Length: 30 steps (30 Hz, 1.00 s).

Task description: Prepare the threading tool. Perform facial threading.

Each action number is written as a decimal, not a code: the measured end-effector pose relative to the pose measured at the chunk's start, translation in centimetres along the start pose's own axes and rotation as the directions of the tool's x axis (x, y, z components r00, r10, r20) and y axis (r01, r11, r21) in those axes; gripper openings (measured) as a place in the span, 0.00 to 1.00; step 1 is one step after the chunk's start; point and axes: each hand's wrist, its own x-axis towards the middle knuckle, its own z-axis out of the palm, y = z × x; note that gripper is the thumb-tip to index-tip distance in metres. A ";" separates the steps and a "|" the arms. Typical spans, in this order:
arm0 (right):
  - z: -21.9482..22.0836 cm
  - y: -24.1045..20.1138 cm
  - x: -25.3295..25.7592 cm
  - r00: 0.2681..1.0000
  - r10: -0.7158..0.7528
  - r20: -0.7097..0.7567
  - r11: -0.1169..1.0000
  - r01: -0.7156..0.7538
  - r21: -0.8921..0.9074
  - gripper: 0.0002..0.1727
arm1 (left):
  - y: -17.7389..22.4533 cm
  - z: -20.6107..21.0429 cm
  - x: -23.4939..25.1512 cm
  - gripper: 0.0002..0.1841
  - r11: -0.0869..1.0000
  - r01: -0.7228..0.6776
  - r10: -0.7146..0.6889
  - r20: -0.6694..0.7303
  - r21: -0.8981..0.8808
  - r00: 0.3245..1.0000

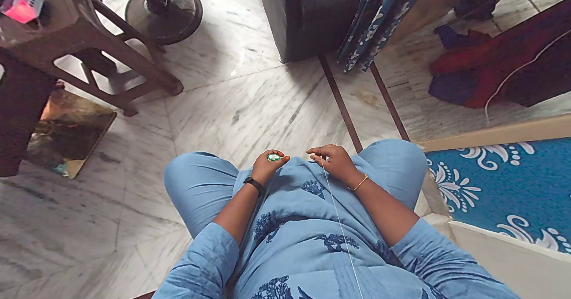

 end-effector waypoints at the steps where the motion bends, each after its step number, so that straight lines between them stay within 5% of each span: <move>1: 0.0 0.1 0.0 1.000 -0.007 -0.004 1.000 0.007 -0.004 0.16 | 0.0 0.0 0.0 0.19 1.000 0.002 -0.002 0.001 0.003 1.000; 30: -0.3 -0.3 -0.1 1.000 -0.013 0.004 1.000 0.014 -0.027 0.17 | -0.3 0.1 0.3 0.19 1.000 -0.024 0.024 0.011 0.015 1.000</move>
